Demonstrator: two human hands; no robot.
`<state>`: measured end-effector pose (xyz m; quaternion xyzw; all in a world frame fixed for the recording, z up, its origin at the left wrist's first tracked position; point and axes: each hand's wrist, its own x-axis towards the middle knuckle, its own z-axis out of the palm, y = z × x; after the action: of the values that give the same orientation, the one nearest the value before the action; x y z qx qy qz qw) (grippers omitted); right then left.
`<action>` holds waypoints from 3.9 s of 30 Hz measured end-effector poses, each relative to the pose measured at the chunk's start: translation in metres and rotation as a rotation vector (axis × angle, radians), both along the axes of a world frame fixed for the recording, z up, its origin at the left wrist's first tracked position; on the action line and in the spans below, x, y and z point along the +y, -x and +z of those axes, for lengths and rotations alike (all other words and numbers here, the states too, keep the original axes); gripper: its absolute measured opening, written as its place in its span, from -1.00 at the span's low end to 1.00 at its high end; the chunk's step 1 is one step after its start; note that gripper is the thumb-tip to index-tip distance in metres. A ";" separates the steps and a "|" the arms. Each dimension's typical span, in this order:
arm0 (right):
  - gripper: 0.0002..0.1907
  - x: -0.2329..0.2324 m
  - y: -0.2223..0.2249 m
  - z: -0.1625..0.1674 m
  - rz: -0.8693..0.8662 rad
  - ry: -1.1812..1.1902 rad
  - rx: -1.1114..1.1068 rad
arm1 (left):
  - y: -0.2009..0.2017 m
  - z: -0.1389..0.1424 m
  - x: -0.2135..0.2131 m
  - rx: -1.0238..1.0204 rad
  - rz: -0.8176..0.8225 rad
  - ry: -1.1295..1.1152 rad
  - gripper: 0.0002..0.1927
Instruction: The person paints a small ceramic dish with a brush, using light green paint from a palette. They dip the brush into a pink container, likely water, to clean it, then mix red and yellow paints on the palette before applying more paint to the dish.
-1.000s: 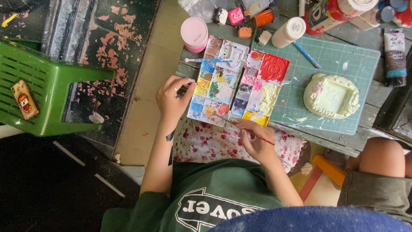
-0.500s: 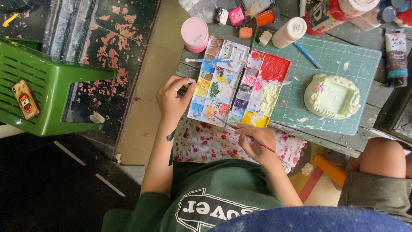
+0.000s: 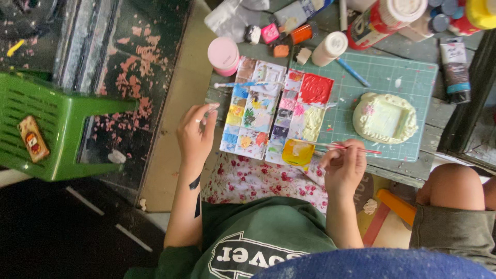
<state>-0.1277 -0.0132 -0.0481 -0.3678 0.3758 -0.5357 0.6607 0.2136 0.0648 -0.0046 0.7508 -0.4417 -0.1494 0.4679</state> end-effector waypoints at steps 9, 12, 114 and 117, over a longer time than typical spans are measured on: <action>-0.86 -0.019 0.073 0.007 -0.233 -0.031 -0.235 | 0.063 0.062 -0.119 -0.360 -0.392 0.221 -0.70; -0.86 -0.009 0.082 0.011 -0.243 0.067 -0.161 | 0.090 0.056 -0.173 -0.414 -0.449 0.244 -0.41; -0.81 -0.027 -0.078 0.114 0.374 0.272 0.194 | 0.034 0.006 0.004 0.117 -0.114 0.311 -0.38; -0.82 -0.013 -0.064 0.112 0.430 0.388 0.344 | 0.041 0.010 0.003 0.112 -0.151 0.323 -0.35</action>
<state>-0.0638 -0.0266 0.0639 -0.6427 0.2864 -0.3758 0.6031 0.1724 0.0678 0.0054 0.6211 -0.4885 -0.1527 0.5935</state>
